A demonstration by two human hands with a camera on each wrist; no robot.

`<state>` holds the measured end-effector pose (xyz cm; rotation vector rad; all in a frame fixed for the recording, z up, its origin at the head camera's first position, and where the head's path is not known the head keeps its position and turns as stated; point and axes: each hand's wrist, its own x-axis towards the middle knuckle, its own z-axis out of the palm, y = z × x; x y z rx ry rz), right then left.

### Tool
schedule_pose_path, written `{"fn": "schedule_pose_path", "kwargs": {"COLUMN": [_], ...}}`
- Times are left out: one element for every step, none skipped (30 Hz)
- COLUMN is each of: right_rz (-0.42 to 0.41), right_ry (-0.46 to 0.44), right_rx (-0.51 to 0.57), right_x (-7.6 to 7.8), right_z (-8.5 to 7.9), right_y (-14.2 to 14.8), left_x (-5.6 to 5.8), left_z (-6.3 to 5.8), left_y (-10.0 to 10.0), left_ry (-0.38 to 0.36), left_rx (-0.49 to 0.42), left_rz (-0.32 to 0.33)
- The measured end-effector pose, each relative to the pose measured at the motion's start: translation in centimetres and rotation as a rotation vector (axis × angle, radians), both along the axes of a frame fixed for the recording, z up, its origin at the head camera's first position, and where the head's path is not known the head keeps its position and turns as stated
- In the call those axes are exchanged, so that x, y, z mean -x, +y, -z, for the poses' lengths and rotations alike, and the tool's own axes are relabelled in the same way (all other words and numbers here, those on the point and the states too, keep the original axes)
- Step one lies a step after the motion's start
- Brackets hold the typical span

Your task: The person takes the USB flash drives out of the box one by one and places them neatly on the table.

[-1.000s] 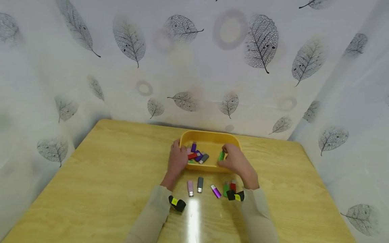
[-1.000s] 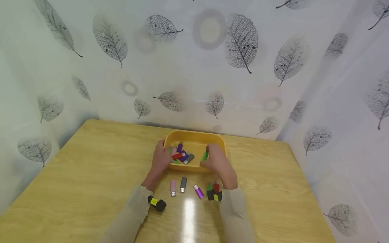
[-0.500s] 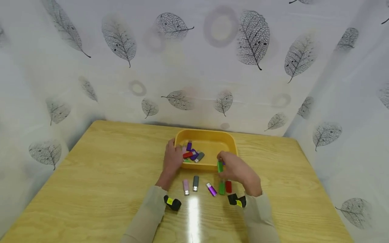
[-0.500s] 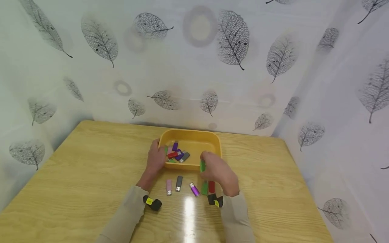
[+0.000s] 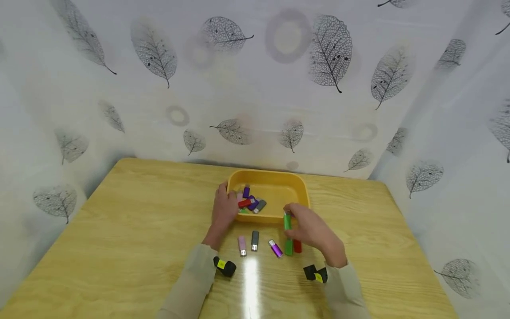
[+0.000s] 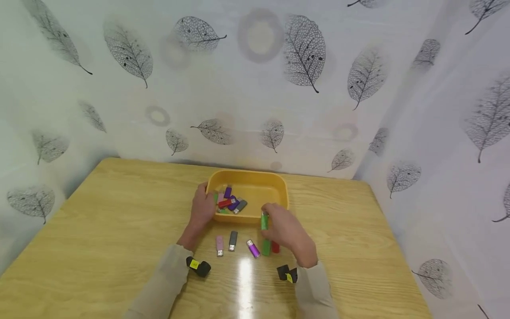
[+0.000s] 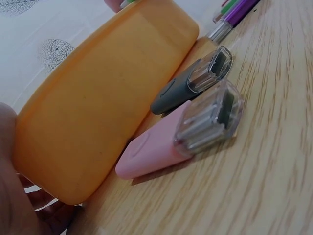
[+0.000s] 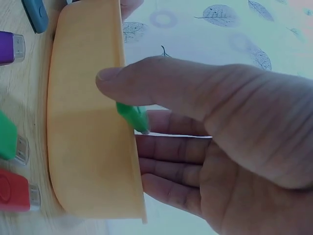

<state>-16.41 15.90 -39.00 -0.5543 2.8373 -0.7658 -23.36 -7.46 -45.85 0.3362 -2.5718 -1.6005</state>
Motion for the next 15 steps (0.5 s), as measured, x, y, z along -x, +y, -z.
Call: {"fn": "schedule_pose_path", "kwargs": {"right_rz": [0.001, 0.0, 0.005, 0.013, 0.023, 0.036, 0.052, 0.064, 0.078, 0.087, 0.097, 0.108, 0.116, 0.119, 0.121], "right_ry": [0.006, 0.016, 0.023, 0.032, 0.042, 0.051, 0.06, 0.068, 0.071, 0.074, 0.07, 0.059, 0.042, 0.023, 0.004], "right_rx": [-0.003, -0.009, -0.016, -0.02, -0.023, -0.024, -0.026, -0.03, -0.035, -0.043, -0.059, -0.075, -0.093, -0.108, -0.124], "right_x": [0.0, 0.0, 0.0, 0.0, 0.0, -0.1, -0.1, -0.2, -0.2, -0.2, -0.3, -0.3, -0.4, -0.4, -0.4], "right_z": [-0.1, -0.1, -0.2, -0.2, -0.3, -0.3, -0.3, -0.3, -0.3, -0.4, -0.3, -0.3, -0.3, -0.3, -0.3], "right_y": [0.1, 0.3, 0.5, 0.7, 0.9, 1.1, 1.3, 1.6, 1.8, 2.0, 2.3, 2.5, 2.7, 2.9, 3.2], "left_x": [0.1, 0.2, 0.2, 0.3, 0.4, 0.4, 0.5, 0.5, 0.5, 0.5, 0.4, 0.4, 0.3, 0.2, 0.1], "left_z": [-0.1, -0.1, -0.2, -0.2, -0.3, -0.3, -0.3, -0.3, -0.3, -0.3, -0.2, -0.2, -0.1, 0.0, 0.1], "left_y": [0.1, 0.1, 0.2, 0.2, 0.3, 0.3, 0.3, 0.3, 0.3, 0.3, 0.2, 0.2, 0.2, 0.1, 0.1], "left_ry": [0.001, 0.001, 0.006, 0.01, 0.015, 0.018, 0.02, 0.023, 0.028, 0.032, 0.034, 0.034, 0.033, 0.029, 0.023], "left_rx": [-0.003, -0.003, -0.002, -0.001, 0.002, 0.002, 0.003, 0.0, 0.0, -0.003, -0.004, -0.007, -0.01, -0.013, -0.013], "left_rz": [0.003, 0.007, 0.006, 0.004, 0.0, -0.001, -0.001, 0.002, -0.001, 0.0, 0.0, 0.002, 0.005, 0.006, 0.004]}}
